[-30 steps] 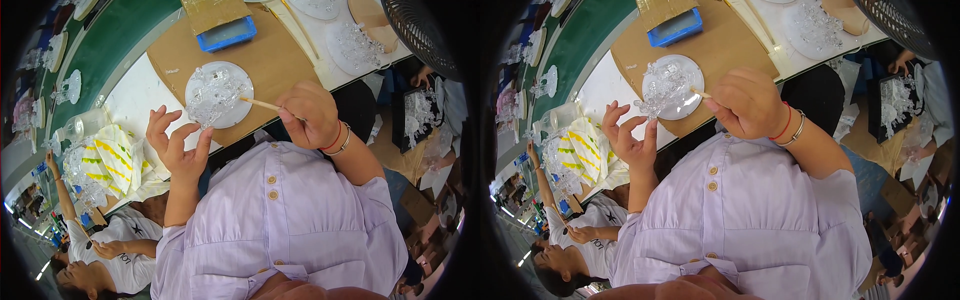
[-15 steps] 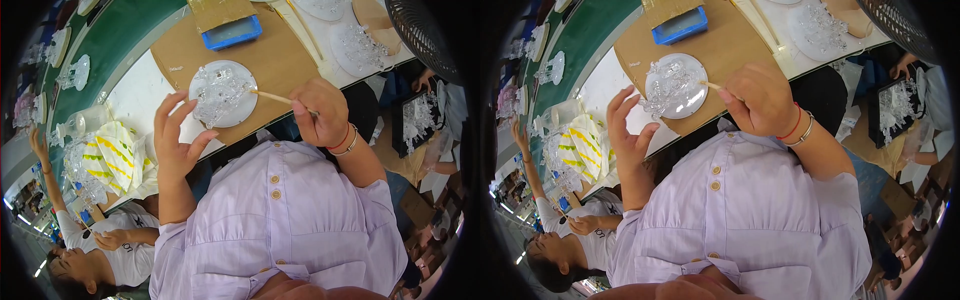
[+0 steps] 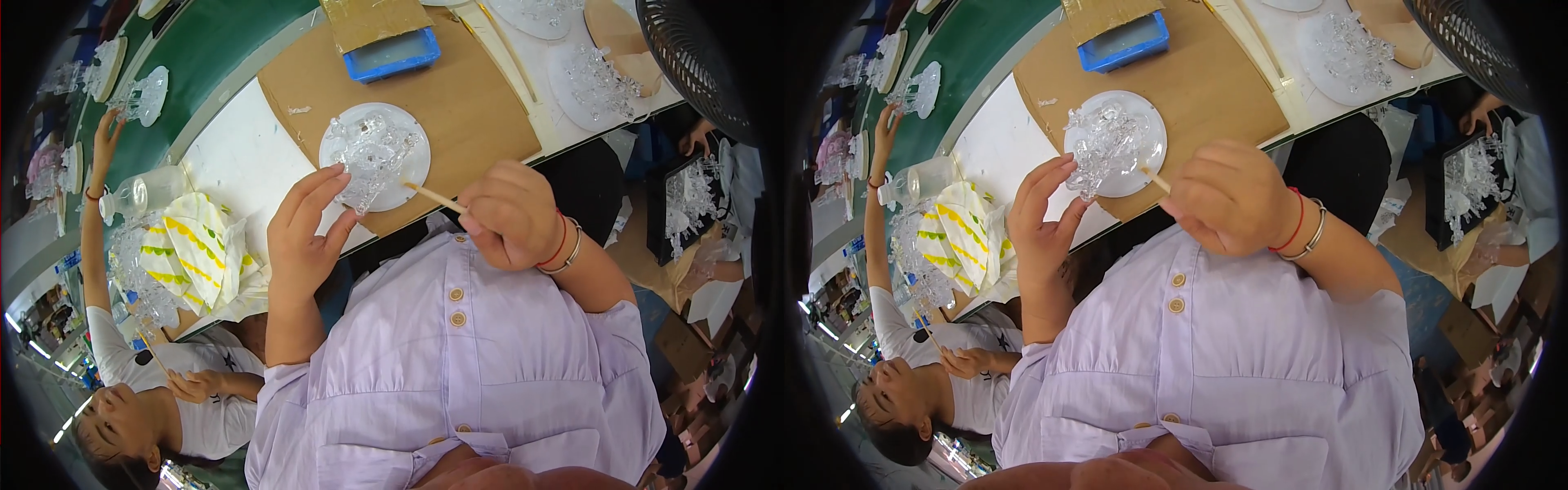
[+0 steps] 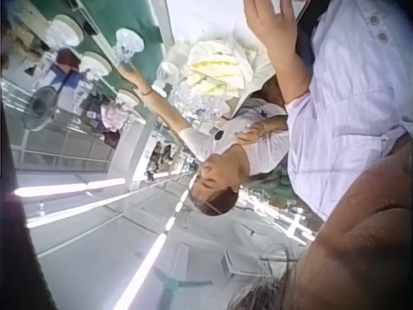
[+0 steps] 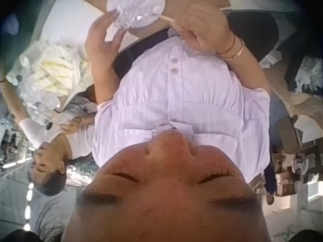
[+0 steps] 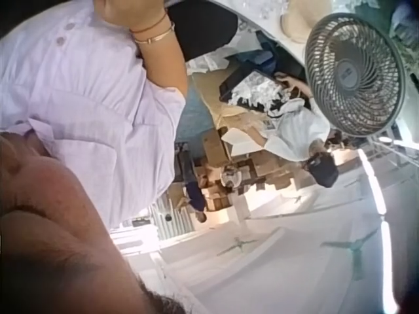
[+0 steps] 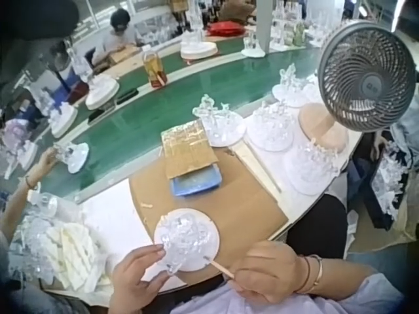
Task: Apply adhesive to small clear plastic decorative components using an applicator stick and assemble them onto base plates.
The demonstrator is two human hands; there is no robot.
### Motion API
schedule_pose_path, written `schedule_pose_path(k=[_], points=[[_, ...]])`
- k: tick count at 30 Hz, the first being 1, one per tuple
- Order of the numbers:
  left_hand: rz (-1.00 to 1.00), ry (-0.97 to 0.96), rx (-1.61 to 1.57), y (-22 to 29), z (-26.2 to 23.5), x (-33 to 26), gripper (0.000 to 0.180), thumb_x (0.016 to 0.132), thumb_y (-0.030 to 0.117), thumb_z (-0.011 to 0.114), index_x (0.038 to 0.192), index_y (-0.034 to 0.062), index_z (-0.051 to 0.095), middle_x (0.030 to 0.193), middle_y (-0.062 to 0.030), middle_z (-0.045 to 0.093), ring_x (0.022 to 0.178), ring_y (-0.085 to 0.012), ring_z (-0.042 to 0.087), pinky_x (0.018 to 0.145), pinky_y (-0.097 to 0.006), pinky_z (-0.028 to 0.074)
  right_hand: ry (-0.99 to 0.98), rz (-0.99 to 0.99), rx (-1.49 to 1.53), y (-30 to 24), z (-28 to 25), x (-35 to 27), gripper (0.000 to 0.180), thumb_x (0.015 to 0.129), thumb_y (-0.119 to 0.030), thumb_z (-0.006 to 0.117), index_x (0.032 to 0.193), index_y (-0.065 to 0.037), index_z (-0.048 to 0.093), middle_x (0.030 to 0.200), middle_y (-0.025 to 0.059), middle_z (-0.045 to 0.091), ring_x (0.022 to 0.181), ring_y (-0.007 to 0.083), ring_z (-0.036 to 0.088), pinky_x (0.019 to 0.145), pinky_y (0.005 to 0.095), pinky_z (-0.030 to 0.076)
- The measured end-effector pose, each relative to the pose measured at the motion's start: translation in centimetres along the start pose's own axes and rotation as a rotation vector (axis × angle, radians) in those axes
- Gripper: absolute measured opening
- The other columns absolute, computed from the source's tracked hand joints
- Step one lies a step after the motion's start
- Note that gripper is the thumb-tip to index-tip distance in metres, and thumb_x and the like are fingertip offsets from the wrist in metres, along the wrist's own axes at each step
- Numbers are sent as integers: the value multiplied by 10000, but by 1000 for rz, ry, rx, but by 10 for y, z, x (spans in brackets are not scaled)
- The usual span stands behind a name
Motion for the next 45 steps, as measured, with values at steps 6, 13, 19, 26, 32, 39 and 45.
schedule_pose_path(k=[6,13,19,26,32,39,45], points=[[-5,27,-4,3,2,-5,453,673,31,803,1099,53,650,1077,-114,671,945,-265,669,793,-318,544,78,77,-5,20,-7,0,85,839,43,575,857,-13,514,728,118,604,567,251,545,521,322,428],[-14,16,-37,2,-1,-4,393,706,12,783,1075,43,651,1063,-121,685,940,-269,676,783,-311,546,102,99,-112,26,-10,6,97,851,51,572,881,-12,504,716,119,600,572,254,546,533,313,433],[-48,18,-72,-4,0,-8,319,727,-20,758,1027,37,664,1018,-102,707,897,-248,691,770,-302,550,39,35,-33,7,-10,-5,94,856,36,555,876,-38,500,726,105,612,528,233,491,497,321,392],[-46,72,-70,8,21,-8,300,711,-8,780,987,45,674,960,-99,708,843,-229,698,718,-290,559,89,66,-126,20,-9,-8,101,850,11,567,889,-52,499,733,102,616,524,231,483,495,330,378],[-33,136,-93,13,36,-3,301,700,-4,794,972,32,669,920,-111,702,802,-230,695,677,-290,564,19,-23,-64,3,-9,-14,110,846,22,565,869,-58,493,748,104,611,530,240,494,502,333,392],[-15,116,-84,17,32,1,300,708,-16,782,981,33,667,924,-112,702,811,-242,694,690,-297,561,95,64,-75,17,-16,-8,95,857,41,556,861,-30,493,736,112,610,551,251,531,511,327,413],[10,44,-99,13,26,5,263,751,-17,743,996,49,676,932,-99,706,818,-230,694,688,-285,557,85,84,-192,24,-22,-1,105,851,41,574,857,-32,498,720,117,607,559,257,543,525,318,424]])
Point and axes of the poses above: each hand's wrist, its own x-axis towards the middle knuckle, its own z-axis out of the palm, y = z × x, the point moved 1 cm from there along x, towards the middle knuckle
